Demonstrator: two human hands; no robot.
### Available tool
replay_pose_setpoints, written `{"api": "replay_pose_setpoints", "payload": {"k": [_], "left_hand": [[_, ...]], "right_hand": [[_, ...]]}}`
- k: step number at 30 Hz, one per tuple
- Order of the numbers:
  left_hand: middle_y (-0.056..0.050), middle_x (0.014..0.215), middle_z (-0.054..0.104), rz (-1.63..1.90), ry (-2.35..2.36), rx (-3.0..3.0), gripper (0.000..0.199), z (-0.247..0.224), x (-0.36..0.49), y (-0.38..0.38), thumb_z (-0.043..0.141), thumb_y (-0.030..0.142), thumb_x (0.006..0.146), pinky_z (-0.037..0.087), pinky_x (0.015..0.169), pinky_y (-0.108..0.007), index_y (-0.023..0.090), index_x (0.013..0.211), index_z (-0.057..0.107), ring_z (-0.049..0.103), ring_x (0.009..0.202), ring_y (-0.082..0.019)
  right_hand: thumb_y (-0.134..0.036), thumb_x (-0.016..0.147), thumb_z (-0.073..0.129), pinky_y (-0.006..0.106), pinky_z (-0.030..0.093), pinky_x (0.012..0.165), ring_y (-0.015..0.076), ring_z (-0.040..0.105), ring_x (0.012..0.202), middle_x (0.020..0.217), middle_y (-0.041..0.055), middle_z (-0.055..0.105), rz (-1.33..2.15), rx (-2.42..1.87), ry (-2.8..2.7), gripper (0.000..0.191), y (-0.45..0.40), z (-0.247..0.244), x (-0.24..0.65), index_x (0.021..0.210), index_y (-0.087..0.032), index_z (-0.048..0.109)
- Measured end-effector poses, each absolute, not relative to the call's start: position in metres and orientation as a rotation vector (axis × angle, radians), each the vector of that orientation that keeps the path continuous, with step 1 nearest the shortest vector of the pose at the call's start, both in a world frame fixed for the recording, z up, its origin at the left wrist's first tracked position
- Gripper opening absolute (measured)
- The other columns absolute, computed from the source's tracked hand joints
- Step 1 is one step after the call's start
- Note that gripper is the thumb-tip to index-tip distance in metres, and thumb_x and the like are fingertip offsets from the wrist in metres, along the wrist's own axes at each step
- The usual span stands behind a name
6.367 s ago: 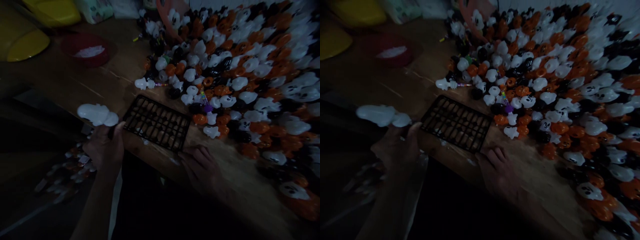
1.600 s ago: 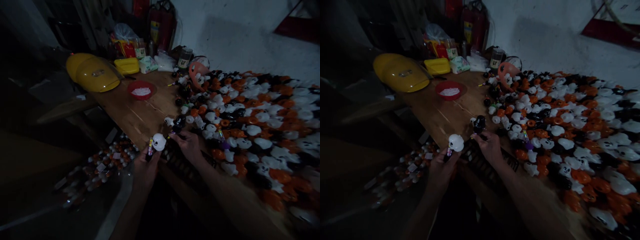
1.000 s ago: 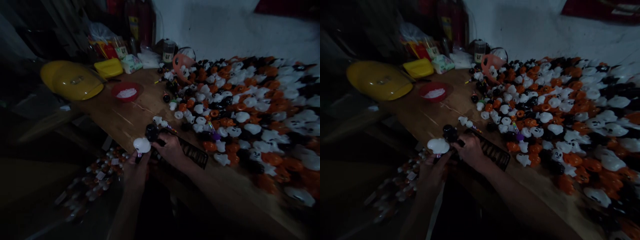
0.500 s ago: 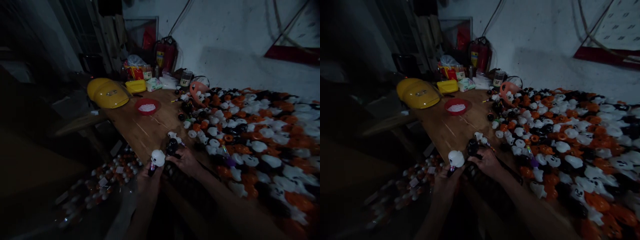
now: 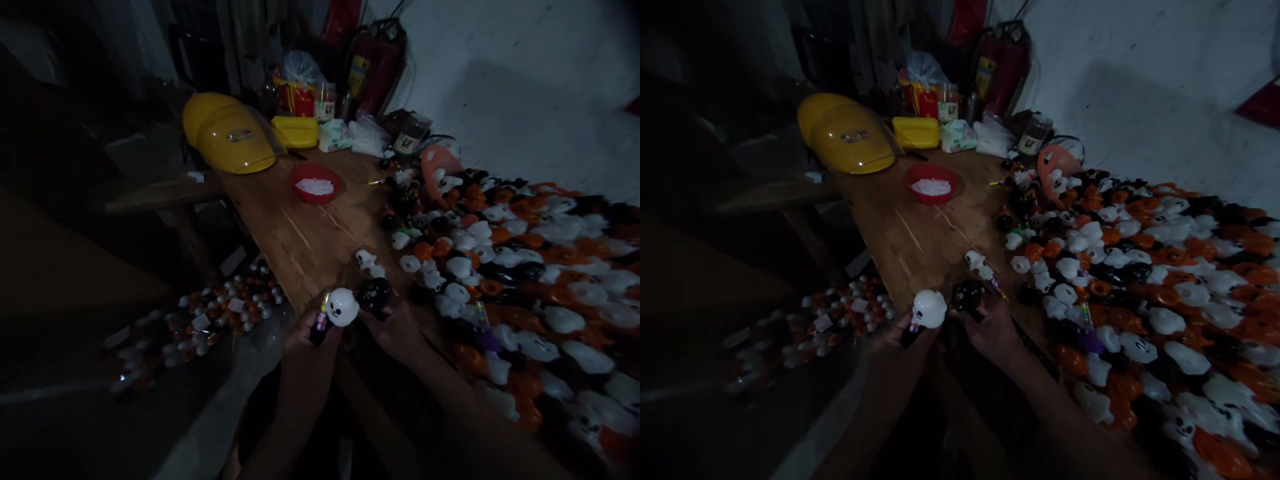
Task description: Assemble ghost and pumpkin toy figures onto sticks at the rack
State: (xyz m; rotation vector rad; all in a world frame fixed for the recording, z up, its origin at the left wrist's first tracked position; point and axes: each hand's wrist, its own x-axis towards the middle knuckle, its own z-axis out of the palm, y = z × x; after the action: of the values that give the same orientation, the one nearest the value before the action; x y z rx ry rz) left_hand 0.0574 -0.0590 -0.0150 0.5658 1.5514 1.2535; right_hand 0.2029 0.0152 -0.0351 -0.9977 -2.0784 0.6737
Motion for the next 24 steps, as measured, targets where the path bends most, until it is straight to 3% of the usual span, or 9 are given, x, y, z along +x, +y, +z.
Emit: {"api": "replay_pose_setpoints", "payload": {"k": [4, 10, 15, 24], "left_hand": [[0.002, 0.057, 0.063, 1.216, 1.578, 0.625, 0.034, -0.016, 0.056, -0.06, 0.069, 0.037, 0.072, 0.038, 0.044, -0.019, 0.019, 0.102, 0.07, 0.052, 0.049, -0.012], [0.002, 0.07, 0.069, 1.256, 1.505, 0.688, 0.034, -0.02, 0.054, -0.063, 0.066, 0.033, 0.076, 0.046, 0.052, -0.02, 0.023, 0.108, 0.068, 0.059, 0.057, -0.012], [0.004, 0.057, 0.065, 1.203, 1.529, 0.622, 0.026, -0.014, 0.054, -0.06, 0.067, 0.034, 0.074, 0.041, 0.044, -0.017, 0.021, 0.097, 0.07, 0.057, 0.05, -0.011], [0.002, 0.056, 0.064, 1.287, 1.515, 0.531, 0.033, -0.018, 0.06, -0.061, 0.07, 0.033, 0.069, 0.041, 0.042, -0.018, 0.017, 0.098, 0.069, 0.055, 0.047, -0.011]], "right_hand": [[-0.018, 0.081, 0.06, 0.033, 0.054, 0.077, 0.0196, 0.067, 0.086, 0.092, 0.002, 0.072, 0.727, -1.005, -2.071, 0.014, 0.016, -0.038, 0.205, 0.091, -0.025, 0.068], [-0.018, 0.082, 0.058, 0.029, 0.053, 0.068, 0.0183, 0.066, 0.074, 0.08, 0.0016, 0.07, 0.732, -1.012, -2.146, 0.007, 0.017, -0.038, 0.204, 0.081, -0.022, 0.064], [-0.023, 0.083, 0.061, 0.032, 0.053, 0.076, 0.0183, 0.065, 0.081, 0.093, 0.0019, 0.071, 0.692, -1.032, -2.143, 0.007, 0.016, -0.037, 0.198, 0.088, -0.022, 0.065], [-0.022, 0.084, 0.061, 0.028, 0.051, 0.067, 0.0166, 0.064, 0.073, 0.078, 0.0027, 0.069, 0.543, -0.911, -2.063, 0.007, 0.013, -0.035, 0.191, 0.079, -0.02, 0.066]]}}
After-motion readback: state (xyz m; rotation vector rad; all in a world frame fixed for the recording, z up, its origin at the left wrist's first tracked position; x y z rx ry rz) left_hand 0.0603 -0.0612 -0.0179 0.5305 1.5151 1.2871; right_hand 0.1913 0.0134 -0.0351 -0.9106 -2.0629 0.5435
